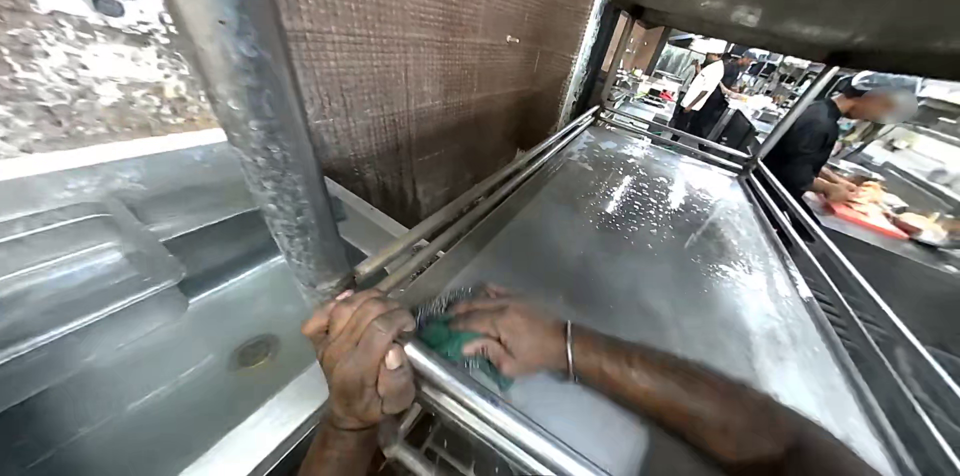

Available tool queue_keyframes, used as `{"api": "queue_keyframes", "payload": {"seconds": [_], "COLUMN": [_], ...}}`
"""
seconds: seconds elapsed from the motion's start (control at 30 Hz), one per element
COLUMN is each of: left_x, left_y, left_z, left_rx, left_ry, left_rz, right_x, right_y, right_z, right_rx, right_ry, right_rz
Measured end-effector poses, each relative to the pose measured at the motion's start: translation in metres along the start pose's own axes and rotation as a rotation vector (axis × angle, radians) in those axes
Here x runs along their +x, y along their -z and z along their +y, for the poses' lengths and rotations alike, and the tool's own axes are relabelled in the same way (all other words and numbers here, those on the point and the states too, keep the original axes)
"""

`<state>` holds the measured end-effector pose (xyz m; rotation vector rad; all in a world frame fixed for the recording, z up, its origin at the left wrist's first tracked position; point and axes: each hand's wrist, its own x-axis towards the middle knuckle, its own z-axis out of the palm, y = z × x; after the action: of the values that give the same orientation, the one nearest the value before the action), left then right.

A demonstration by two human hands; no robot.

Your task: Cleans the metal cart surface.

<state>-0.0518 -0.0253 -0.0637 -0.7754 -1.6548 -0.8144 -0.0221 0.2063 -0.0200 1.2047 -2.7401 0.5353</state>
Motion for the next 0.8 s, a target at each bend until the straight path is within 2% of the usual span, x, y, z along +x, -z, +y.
{"api": "queue_keyframes", "payload": {"seconds": [0.1,0.2,0.27,0.37,0.5,0.63,0.73,0.8], "left_x": [0.001,0.003,0.004,0.005,0.006,0.010,0.011,0.013], "left_y": [0.001,0.000,0.001,0.002,0.000,0.006,0.007,0.012], "left_z": [-0.002,-0.005,-0.004,-0.002,0.002,0.012,0.013,0.017], "left_rx": [0.013,0.029,0.050,0.064,0.069,0.120,0.140,0.141], "left_ry": [-0.017,-0.044,-0.047,-0.040,-0.033,0.012,0.044,0.072], "left_rz": [-0.002,0.005,-0.004,-0.004,-0.023,-0.089,-0.123,-0.178], "right_x": [0.038,0.060,0.038,-0.041,-0.130,-0.159,-0.164,-0.175], "right_y": [0.002,0.033,0.048,0.065,0.071,0.079,0.092,0.088], "right_z": [0.084,0.161,0.177,0.158,0.094,0.007,-0.043,-0.071], "right_rx": [-0.102,-0.170,-0.170,-0.201,-0.144,0.015,0.046,0.091], "right_ry": [-0.165,-0.560,-0.775,-0.963,-0.987,-0.862,-0.765,-0.696], "right_rz": [0.092,0.069,0.075,0.114,0.055,-0.071,-0.273,-0.324]}}
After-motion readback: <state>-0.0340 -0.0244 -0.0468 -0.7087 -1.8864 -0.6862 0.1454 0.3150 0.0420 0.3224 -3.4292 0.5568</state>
